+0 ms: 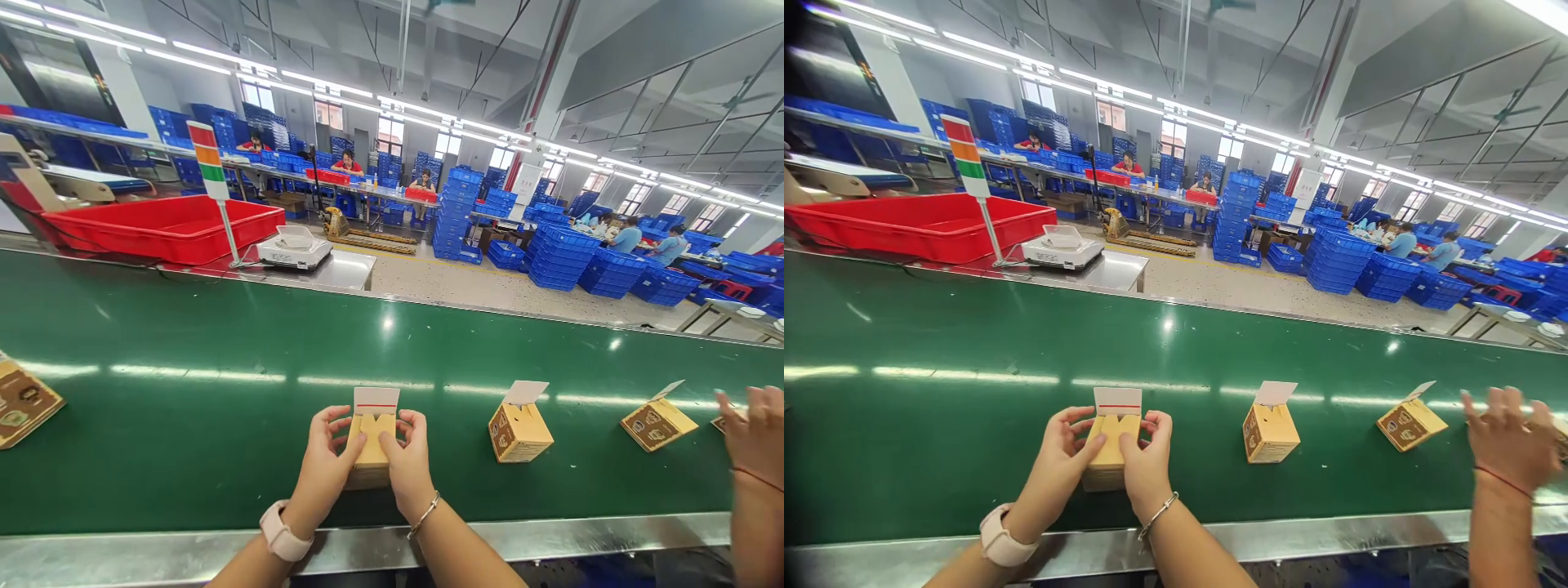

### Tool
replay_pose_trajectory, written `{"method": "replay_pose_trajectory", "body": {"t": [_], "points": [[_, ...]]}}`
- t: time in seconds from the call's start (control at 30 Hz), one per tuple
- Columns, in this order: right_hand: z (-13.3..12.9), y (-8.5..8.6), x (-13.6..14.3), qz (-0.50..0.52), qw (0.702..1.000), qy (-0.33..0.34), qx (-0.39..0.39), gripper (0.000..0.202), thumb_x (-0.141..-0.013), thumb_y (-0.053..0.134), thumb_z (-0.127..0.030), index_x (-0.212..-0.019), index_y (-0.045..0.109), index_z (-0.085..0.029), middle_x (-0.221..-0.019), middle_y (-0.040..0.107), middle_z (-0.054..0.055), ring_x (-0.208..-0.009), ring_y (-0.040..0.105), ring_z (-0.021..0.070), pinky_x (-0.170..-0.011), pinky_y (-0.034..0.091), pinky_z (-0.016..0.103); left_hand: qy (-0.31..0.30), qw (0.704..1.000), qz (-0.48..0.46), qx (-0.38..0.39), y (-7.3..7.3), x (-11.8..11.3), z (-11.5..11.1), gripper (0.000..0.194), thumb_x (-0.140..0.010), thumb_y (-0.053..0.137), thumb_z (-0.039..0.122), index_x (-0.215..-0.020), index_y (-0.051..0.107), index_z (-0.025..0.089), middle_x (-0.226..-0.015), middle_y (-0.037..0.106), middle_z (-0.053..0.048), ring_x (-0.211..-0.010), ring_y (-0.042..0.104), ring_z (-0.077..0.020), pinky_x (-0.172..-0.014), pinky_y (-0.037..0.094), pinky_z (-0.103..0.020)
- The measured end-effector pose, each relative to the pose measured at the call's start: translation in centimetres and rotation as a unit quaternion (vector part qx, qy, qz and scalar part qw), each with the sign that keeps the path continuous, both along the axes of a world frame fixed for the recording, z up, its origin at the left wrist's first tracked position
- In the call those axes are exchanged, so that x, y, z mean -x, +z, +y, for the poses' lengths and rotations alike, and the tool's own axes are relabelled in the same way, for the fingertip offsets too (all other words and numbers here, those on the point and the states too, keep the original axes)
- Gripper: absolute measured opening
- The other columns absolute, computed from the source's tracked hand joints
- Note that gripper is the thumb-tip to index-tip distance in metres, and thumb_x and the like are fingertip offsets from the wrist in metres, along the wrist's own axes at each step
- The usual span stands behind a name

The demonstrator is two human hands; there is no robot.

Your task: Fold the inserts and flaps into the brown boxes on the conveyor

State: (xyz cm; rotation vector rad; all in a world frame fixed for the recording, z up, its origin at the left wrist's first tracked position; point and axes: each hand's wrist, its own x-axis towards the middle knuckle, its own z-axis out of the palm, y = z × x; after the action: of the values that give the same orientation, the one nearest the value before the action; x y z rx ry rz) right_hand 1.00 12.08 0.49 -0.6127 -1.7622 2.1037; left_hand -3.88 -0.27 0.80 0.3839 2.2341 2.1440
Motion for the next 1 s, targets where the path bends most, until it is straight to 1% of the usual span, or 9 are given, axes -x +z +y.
{"method": "replay_pose_trajectory", "body": {"t": [0.07, 0.17, 0.3, 0.4, 0.53, 0.67, 0.8, 0.87, 1.0], "points": [[0.7, 0.7, 0.1, -0.029, 0.999, 0.022, 0.039, 0.039, -0.061, 0.062, -0.020, -0.098, 0.050, -0.020, -0.102, 0.062, 0.009, -0.096, 0.064, 0.0239, -0.085, 0.054, 0.040, -0.069, 0.990, -0.119, -0.030, 1.1, 0.3, 0.4, 0.065, -0.065, 0.068, 0.050, -0.117, 0.047, 0.016, -0.122, 0.057, -0.017, -0.100, 0.063, -0.0275, -0.076, 0.055, -0.037], [1.7, 1.7, 0.1, -0.036, 0.996, 0.048, 0.060, 0.038, -0.056, 0.058, -0.014, -0.093, 0.053, -0.019, -0.095, 0.066, 0.007, -0.093, 0.066, 0.0232, -0.084, 0.054, 0.038, -0.197, 0.934, -0.287, -0.080, 3.0, 0.8, 1.3, 0.071, -0.052, 0.073, 0.038, -0.114, 0.050, 0.014, -0.115, 0.062, -0.016, -0.097, 0.064, -0.0283, -0.078, 0.053, -0.034], [2.4, 2.4, -0.2, -0.045, 0.994, 0.060, 0.082, 0.040, -0.051, 0.056, -0.013, -0.090, 0.055, -0.019, -0.087, 0.067, 0.004, -0.086, 0.067, 0.0232, -0.077, 0.055, 0.036, -0.211, 0.921, -0.315, -0.091, 4.1, 0.8, 2.5, 0.068, -0.045, 0.073, 0.030, -0.108, 0.054, 0.014, -0.111, 0.065, -0.015, -0.097, 0.064, -0.0309, -0.080, 0.051, -0.037], [3.0, 2.5, -0.7, -0.042, 0.994, 0.044, 0.086, 0.039, -0.052, 0.061, -0.018, -0.091, 0.056, -0.019, -0.088, 0.068, 0.005, -0.087, 0.067, 0.0232, -0.077, 0.054, 0.035, -0.185, 0.931, -0.305, -0.081, 4.0, 0.5, 2.3, 0.074, -0.045, 0.080, 0.040, -0.109, 0.054, 0.014, -0.118, 0.062, -0.017, -0.108, 0.060, -0.0332, -0.084, 0.048, -0.037], [4.2, 2.2, -1.4, -0.026, 0.997, -0.007, 0.070, 0.043, -0.057, 0.071, -0.034, -0.093, 0.056, -0.019, -0.093, 0.068, 0.008, -0.089, 0.066, 0.0241, -0.078, 0.053, 0.036, -0.079, 0.955, -0.281, -0.054, 3.8, 0.4, 0.0, 0.077, -0.044, 0.081, 0.058, -0.105, 0.057, 0.018, -0.125, 0.058, -0.014, -0.122, 0.049, -0.0329, -0.079, 0.042, -0.032], [6.1, 2.4, -1.3, 0.018, 0.996, -0.090, 0.019, 0.050, -0.063, 0.072, -0.053, -0.099, 0.055, -0.022, -0.103, 0.064, 0.007, -0.101, 0.060, 0.0232, -0.087, 0.049, 0.036, 0.032, 0.957, -0.270, -0.103, 3.9, 2.4, -1.8, 0.076, -0.031, 0.082, 0.061, -0.088, 0.057, 0.017, -0.107, 0.065, -0.012, -0.105, 0.059, -0.0297, -0.070, 0.042, -0.028], [9.2, 3.4, 0.4, 0.092, 0.976, -0.176, -0.087, 0.053, -0.061, 0.071, -0.059, -0.097, 0.057, -0.022, -0.100, 0.065, 0.006, -0.096, 0.061, 0.0212, -0.085, 0.050, 0.035, 0.079, 0.967, -0.201, -0.138, 3.6, 6.2, -1.2, 0.075, -0.031, 0.081, 0.063, -0.083, 0.055, 0.016, -0.089, 0.065, -0.007, -0.087, 0.061, -0.0206, -0.066, 0.044, -0.024], [11.2, 3.6, 1.3, 0.093, 0.976, -0.172, -0.097, 0.055, -0.054, 0.076, -0.058, -0.091, 0.058, -0.021, -0.082, 0.066, 0.004, -0.079, 0.064, 0.0204, -0.072, 0.052, 0.033, 0.083, 0.973, -0.165, -0.140, 3.0, 7.9, -0.2, 0.074, -0.037, 0.080, 0.067, -0.083, 0.055, 0.015, -0.080, 0.062, -0.004, -0.074, 0.060, -0.0158, -0.060, 0.043, -0.023], [15.5, 2.1, 1.8, 0.060, 0.986, -0.131, -0.080, 0.053, -0.051, 0.083, -0.056, -0.081, 0.057, -0.021, -0.059, 0.059, 0.000, -0.042, 0.049, 0.0131, -0.039, 0.038, 0.026, 0.045, 0.984, -0.146, -0.094, 0.7, 9.6, 2.0, 0.050, -0.081, 0.061, 0.063, -0.086, 0.055, 0.013, -0.056, 0.048, 0.005, -0.039, 0.035, -0.0068, -0.042, 0.027, -0.021]]}}
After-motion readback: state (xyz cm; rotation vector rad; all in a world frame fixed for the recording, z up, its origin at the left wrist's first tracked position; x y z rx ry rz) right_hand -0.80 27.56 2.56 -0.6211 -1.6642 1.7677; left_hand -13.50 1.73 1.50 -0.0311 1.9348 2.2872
